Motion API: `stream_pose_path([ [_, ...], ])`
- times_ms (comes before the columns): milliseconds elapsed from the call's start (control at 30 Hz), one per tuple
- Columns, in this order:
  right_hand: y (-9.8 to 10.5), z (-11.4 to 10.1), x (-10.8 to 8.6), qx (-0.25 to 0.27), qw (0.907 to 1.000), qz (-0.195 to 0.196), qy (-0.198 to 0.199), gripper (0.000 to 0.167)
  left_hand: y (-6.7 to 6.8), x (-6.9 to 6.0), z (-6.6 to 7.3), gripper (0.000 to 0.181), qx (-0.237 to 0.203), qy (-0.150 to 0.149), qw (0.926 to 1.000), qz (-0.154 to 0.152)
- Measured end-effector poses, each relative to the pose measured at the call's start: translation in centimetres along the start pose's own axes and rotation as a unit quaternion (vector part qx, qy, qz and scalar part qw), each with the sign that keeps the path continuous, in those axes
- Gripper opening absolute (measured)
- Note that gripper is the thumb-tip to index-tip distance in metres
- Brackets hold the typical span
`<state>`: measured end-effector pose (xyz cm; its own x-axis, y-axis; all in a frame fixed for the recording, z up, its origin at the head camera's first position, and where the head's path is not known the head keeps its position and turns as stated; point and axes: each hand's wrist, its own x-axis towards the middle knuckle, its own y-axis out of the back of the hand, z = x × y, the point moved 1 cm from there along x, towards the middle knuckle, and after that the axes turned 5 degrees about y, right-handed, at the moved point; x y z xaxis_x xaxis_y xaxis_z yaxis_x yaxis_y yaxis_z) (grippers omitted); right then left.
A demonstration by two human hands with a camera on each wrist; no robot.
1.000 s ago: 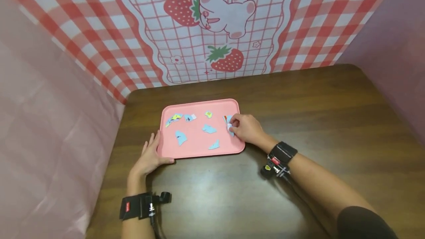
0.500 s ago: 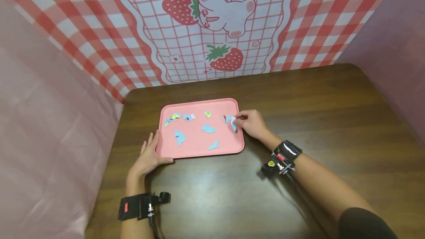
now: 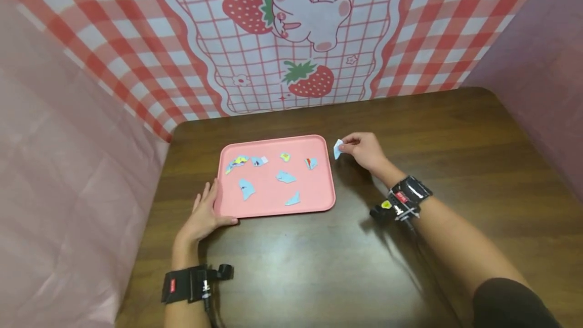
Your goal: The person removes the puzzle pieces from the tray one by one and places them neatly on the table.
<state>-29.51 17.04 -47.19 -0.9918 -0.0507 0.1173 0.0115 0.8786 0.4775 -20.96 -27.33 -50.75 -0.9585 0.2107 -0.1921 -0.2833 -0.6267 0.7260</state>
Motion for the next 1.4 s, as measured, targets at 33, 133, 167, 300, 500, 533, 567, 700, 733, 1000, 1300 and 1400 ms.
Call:
stream_pose_path([
  [33,0.3,0.0,0.2,-0.007,1.0000,-0.001,-0.003,0.019,0.0,0.0,0.0,0.129,0.000,0.001,1.0000,-0.001],
  [133,0.9,0.3,0.7,-0.020,0.9998,-0.003,-0.005,0.021,0.1,-0.1,0.1,0.129,-0.003,0.002,1.0000,0.000],
  [167,1.1,0.4,0.9,-0.026,0.9996,-0.002,-0.005,0.021,0.1,-0.1,0.1,0.129,-0.002,0.001,1.0000,0.001],
  [300,1.7,1.1,1.3,-0.058,0.9982,0.002,-0.011,0.022,0.1,-0.1,0.1,0.128,0.003,-0.004,1.0000,0.000],
  [500,1.3,2.1,2.2,-0.114,0.9932,-0.010,-0.021,0.023,0.1,-0.7,-0.3,0.129,-0.004,0.012,0.9999,0.000],
  [533,1.2,2.2,2.3,-0.121,0.9923,-0.016,-0.020,0.024,0.2,-0.8,-0.4,0.129,-0.006,0.016,0.9998,0.001],
  [567,1.0,2.3,2.4,-0.127,0.9915,-0.022,-0.021,0.025,0.2,-1.0,-0.5,0.129,-0.007,0.021,0.9998,0.002],
  [700,0.8,2.5,2.6,-0.151,0.9877,-0.030,-0.031,0.024,0.1,-1.1,-0.6,0.129,-0.004,0.016,0.9999,0.001],
  [733,0.8,2.6,2.6,-0.155,0.9868,-0.029,-0.036,0.024,0.1,-0.9,-0.5,0.128,-0.002,0.009,1.0000,0.002],
  [1000,1.2,3.1,2.2,-0.190,0.9806,-0.023,-0.043,0.026,-0.2,-0.1,0.0,0.128,-0.002,-0.004,1.0000,-0.003],
  [1300,0.9,3.1,1.7,-0.209,0.9770,0.010,-0.039,0.024,-0.2,0.0,-0.2,0.127,-0.002,-0.002,1.0000,-0.003],
  [1400,0.7,3.1,1.7,-0.212,0.9764,0.018,-0.039,0.024,-0.1,-0.1,-0.2,0.128,-0.001,0.001,1.0000,-0.003],
])
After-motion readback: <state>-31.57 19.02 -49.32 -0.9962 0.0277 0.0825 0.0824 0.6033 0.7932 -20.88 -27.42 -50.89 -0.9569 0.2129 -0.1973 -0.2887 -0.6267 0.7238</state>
